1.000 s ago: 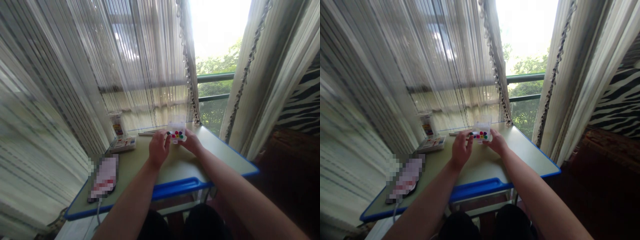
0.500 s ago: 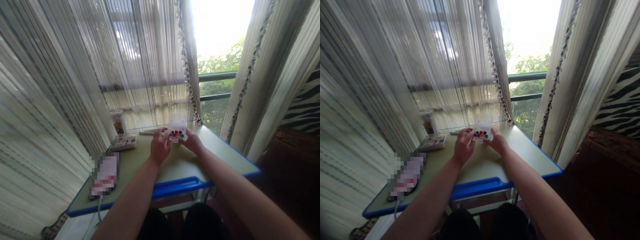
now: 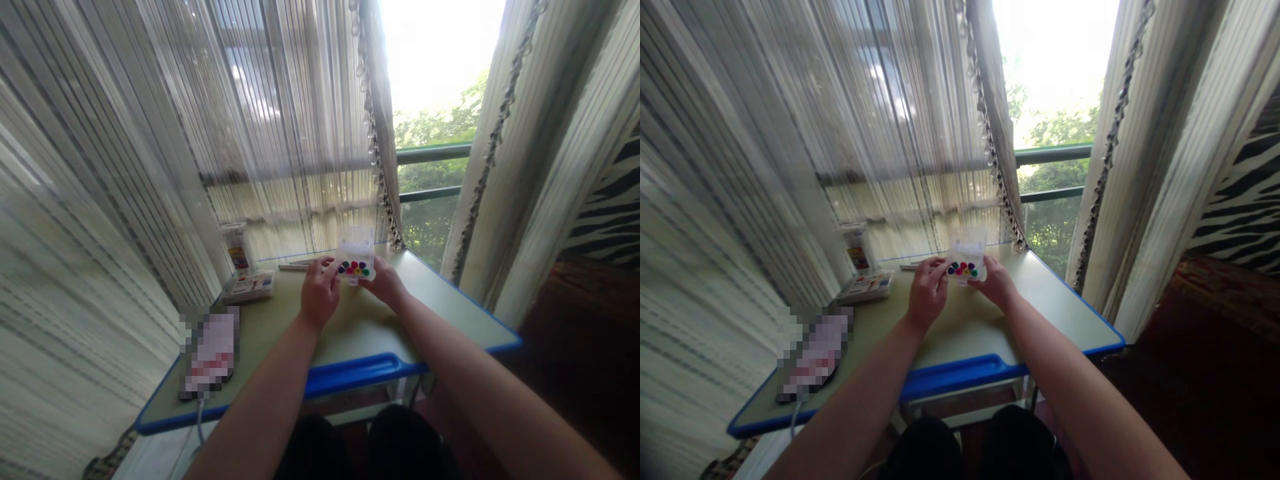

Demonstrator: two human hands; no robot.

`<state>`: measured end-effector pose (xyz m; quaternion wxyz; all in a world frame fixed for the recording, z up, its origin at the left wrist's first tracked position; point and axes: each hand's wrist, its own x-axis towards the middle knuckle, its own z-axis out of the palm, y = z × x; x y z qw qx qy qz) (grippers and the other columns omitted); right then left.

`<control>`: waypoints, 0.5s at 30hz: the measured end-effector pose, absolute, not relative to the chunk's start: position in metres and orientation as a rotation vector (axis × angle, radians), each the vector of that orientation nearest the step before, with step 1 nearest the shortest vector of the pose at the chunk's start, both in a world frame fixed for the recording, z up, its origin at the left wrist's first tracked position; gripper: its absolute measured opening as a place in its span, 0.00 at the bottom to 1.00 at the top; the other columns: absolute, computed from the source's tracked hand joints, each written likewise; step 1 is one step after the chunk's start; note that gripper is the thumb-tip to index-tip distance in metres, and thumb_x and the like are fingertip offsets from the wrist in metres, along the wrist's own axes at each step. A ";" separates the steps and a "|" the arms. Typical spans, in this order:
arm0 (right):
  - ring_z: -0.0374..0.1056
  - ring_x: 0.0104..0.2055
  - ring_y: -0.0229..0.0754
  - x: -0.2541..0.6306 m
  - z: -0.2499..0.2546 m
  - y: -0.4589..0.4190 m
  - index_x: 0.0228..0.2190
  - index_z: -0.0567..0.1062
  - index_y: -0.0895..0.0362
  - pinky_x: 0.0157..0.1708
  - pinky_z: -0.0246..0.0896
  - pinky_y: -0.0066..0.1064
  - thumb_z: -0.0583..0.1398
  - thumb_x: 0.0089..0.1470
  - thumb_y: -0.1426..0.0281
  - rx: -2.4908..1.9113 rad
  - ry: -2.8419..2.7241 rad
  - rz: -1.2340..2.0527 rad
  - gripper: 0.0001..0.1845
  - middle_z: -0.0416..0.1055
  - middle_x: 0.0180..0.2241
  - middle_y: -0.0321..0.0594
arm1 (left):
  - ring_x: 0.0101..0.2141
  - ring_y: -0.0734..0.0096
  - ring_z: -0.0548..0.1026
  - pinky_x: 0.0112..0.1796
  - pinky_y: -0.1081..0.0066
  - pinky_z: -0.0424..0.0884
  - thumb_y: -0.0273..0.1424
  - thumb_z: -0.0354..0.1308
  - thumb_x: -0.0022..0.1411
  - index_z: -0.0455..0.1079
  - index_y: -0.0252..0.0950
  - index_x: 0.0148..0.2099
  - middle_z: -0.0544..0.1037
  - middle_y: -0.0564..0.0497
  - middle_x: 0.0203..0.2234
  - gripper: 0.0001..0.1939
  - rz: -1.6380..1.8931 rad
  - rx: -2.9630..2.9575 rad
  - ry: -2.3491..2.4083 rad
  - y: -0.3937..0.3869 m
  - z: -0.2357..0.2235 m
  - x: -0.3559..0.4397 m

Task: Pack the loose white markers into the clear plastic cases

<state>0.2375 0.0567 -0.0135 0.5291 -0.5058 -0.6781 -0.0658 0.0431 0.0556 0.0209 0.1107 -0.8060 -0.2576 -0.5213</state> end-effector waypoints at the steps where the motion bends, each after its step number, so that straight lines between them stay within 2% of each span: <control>1: 0.70 0.44 0.53 0.238 -0.013 0.057 0.43 0.70 0.57 0.43 0.66 0.45 0.66 0.41 0.66 -1.202 -1.619 -0.163 0.25 0.73 0.42 0.50 | 0.42 0.66 0.69 0.45 0.63 0.70 0.25 0.48 0.62 0.71 0.36 0.49 0.70 0.44 0.42 0.16 -1.539 -2.369 -0.743 0.055 0.021 0.043; 4: 0.69 0.45 0.54 0.237 -0.013 0.058 0.45 0.69 0.56 0.44 0.66 0.46 0.66 0.40 0.65 -1.190 -1.612 -0.166 0.27 0.73 0.43 0.49 | 0.43 0.65 0.69 0.45 0.63 0.69 0.25 0.47 0.62 0.71 0.35 0.48 0.70 0.44 0.41 0.15 -1.565 -2.347 -0.719 0.055 0.023 0.043; 9: 0.70 0.45 0.54 0.235 -0.015 0.059 0.44 0.70 0.58 0.43 0.67 0.45 0.66 0.40 0.68 -1.204 -1.628 -0.158 0.27 0.73 0.43 0.51 | 0.45 0.64 0.68 0.47 0.62 0.68 0.26 0.46 0.63 0.65 0.35 0.55 0.68 0.42 0.45 0.19 -1.523 -2.392 -0.704 0.056 0.021 0.045; 13: 0.69 0.45 0.53 0.235 -0.015 0.058 0.45 0.70 0.58 0.44 0.66 0.45 0.67 0.39 0.67 -1.183 -1.629 -0.170 0.28 0.73 0.43 0.50 | 0.44 0.65 0.68 0.47 0.63 0.69 0.25 0.46 0.62 0.68 0.35 0.51 0.67 0.42 0.46 0.17 -1.536 -2.423 -0.715 0.057 0.019 0.045; 15: 0.69 0.45 0.53 0.235 -0.013 0.057 0.44 0.70 0.58 0.44 0.66 0.45 0.67 0.39 0.67 -1.179 -1.623 -0.163 0.28 0.73 0.43 0.50 | 0.46 0.65 0.68 0.48 0.62 0.69 0.25 0.45 0.62 0.67 0.34 0.52 0.67 0.42 0.46 0.17 -1.551 -2.421 -0.707 0.057 0.019 0.046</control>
